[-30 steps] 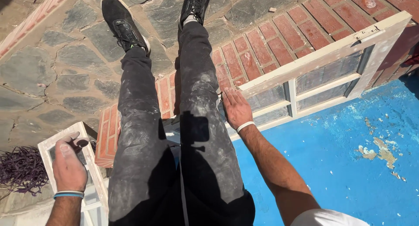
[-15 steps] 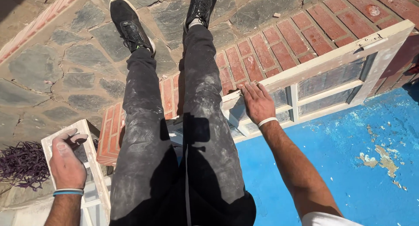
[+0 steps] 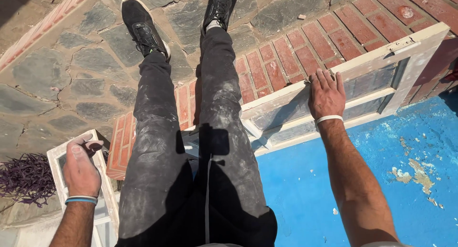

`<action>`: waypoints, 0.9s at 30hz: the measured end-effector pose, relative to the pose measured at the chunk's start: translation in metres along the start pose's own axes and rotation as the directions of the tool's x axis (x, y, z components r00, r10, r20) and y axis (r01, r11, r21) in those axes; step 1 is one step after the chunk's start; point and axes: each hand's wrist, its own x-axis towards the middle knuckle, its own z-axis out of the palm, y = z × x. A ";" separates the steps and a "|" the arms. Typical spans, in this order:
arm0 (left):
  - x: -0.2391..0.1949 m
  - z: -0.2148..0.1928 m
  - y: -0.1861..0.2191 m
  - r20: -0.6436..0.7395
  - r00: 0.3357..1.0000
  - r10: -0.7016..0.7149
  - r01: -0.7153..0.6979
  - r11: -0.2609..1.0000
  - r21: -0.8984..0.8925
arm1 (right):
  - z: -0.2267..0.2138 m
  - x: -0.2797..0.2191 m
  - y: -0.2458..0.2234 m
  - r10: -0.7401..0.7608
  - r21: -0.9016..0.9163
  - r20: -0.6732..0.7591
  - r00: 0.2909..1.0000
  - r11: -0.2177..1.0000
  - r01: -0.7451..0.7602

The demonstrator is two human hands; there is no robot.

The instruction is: Sanding the wooden frame of a window using sandpaper.

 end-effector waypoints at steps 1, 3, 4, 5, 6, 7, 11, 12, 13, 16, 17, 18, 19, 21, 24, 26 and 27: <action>0.003 0.001 -0.001 -0.006 1.000 -0.029 0.029 0.999 0.030 | 0.004 0.001 -0.002 0.030 -0.012 -0.027 0.999 0.999 -0.031; 0.001 -0.004 -0.001 0.002 0.998 -0.070 0.070 0.995 0.074 | 0.027 -0.018 -0.047 0.065 -0.016 -0.032 0.997 0.998 -0.065; 0.001 -0.005 0.001 0.006 0.999 -0.053 0.052 0.996 0.073 | 0.044 -0.024 -0.084 -0.036 -0.034 0.007 0.999 0.999 0.036; 0.001 -0.006 0.004 0.011 0.999 -0.036 0.035 0.997 0.071 | 0.061 -0.032 -0.121 -0.135 -0.048 0.047 0.990 0.989 0.137; 0.001 -0.008 0.007 0.009 0.999 -0.037 0.037 0.997 0.068 | 0.059 -0.030 -0.113 -0.138 -0.051 0.046 0.989 0.989 0.140; 0.001 -0.011 0.011 0.002 1.000 0.012 -0.012 0.999 0.036 | 0.056 -0.028 -0.106 -0.130 0.011 0.025 0.991 0.992 0.129; -0.001 -0.016 0.007 -0.038 0.999 0.013 -0.012 1.000 0.008 | -0.002 0.000 0.028 0.066 -0.038 -0.053 0.996 0.997 -0.068; -0.002 -0.014 0.005 -0.034 0.999 0.009 -0.009 1.000 0.012 | 0.000 -0.002 0.009 0.068 -0.035 -0.047 0.997 0.997 -0.069; -0.004 -0.012 0.004 -0.030 0.999 -0.019 0.020 0.999 0.039 | 0.002 -0.004 -0.010 0.087 -0.023 -0.059 0.994 0.996 -0.088; -0.004 -0.010 0.012 -0.012 1.000 -0.016 0.017 0.998 0.064 | 0.042 -0.030 -0.096 0.029 0.025 -0.039 0.999 0.999 -0.028; -0.003 -0.010 0.016 0.002 1.000 0.011 -0.011 0.998 0.058 | 0.060 -0.040 -0.129 -0.053 0.059 -0.009 0.999 0.997 0.053; -0.005 -0.010 0.017 -0.001 1.000 0.012 -0.012 0.998 0.055 | 0.050 -0.032 -0.101 -0.054 0.056 -0.012 0.998 0.997 0.055; -0.008 -0.011 0.018 -0.003 1.000 0.019 -0.019 0.999 0.030 | 0.040 -0.024 -0.073 -0.052 0.064 -0.010 0.999 0.997 0.053; 0.002 -0.005 0.018 0.023 0.999 0.042 -0.042 0.999 -0.008 | 0.009 -0.019 -0.010 -0.020 0.057 -0.001 1.000 0.998 0.020; 0.001 -0.002 0.015 -0.018 1.000 -0.015 0.015 1.000 0.000 | -0.015 -0.001 0.022 0.102 0.005 -0.005 0.995 0.995 -0.102; 0.001 -0.001 0.016 0.005 1.000 -0.026 0.026 1.000 0.008 | 0.007 -0.006 -0.038 0.056 -0.093 -0.009 0.998 0.994 -0.057; -0.002 -0.004 0.023 0.001 1.000 -0.026 0.026 1.000 0.013 | 0.024 -0.015 -0.067 0.055 -0.087 -0.011 0.998 0.995 -0.056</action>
